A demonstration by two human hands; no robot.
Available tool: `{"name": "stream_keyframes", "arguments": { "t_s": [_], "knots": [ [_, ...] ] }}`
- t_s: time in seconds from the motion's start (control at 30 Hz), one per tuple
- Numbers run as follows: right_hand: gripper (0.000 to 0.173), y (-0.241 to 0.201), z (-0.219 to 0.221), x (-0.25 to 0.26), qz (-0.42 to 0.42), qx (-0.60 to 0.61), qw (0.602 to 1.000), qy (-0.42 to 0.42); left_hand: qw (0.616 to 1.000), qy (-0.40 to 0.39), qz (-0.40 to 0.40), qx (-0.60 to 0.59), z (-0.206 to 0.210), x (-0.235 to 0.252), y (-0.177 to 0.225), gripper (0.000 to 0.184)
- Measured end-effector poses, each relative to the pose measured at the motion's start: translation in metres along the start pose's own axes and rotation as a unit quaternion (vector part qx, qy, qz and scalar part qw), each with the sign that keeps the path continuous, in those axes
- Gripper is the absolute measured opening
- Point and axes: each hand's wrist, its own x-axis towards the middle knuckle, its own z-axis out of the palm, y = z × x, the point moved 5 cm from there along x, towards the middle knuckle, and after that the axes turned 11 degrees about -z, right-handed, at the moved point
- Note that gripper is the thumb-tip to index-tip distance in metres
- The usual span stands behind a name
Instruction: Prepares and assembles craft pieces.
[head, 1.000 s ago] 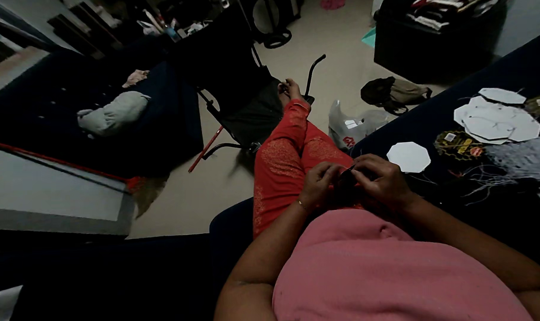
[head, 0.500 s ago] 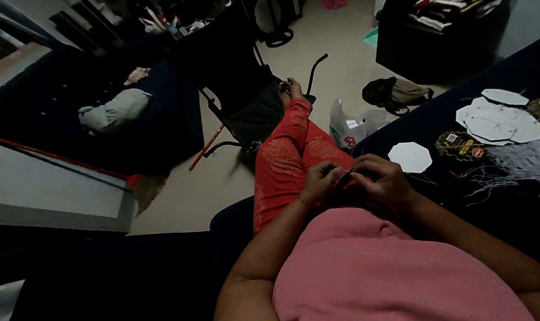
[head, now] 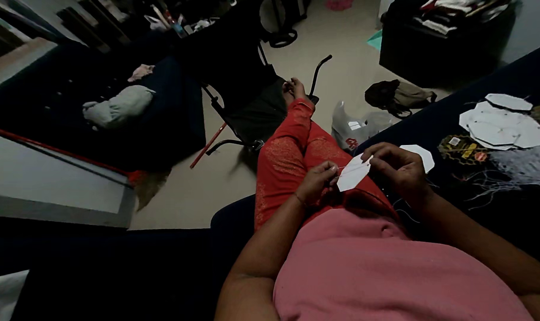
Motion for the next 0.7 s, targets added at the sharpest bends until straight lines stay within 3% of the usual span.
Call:
{"name": "stream_keyframes", "arguments": {
  "t_s": [0.13,0.27,0.37,0.5,0.7],
  "knots": [
    [0.011,0.032,-0.009,-0.018,0.087,-0.017,0.996,-0.011,0.983,0.072,0.039,0.166,-0.017,-0.005,0.005,0.018],
    [0.022,0.062,-0.004,-0.038,0.220,-0.176,0.944,-0.173,0.934,0.077,-0.018,0.348,-0.018,-0.007,0.007,0.025],
    [0.024,0.054,0.011,-0.038,0.170,-0.273,0.921,-0.219,0.912,0.076,-0.034,0.401,-0.012,-0.006,0.006,0.025],
    [0.018,0.048,0.028,-0.036,0.078,-0.282,0.938,-0.187,0.917,0.089,-0.044,0.387,-0.006,-0.009,0.010,0.025],
    [0.019,0.060,0.038,-0.043,0.106,-0.277,0.930,-0.217,0.946,0.065,-0.032,0.315,-0.009,-0.011,0.008,0.022]
  ]
}}
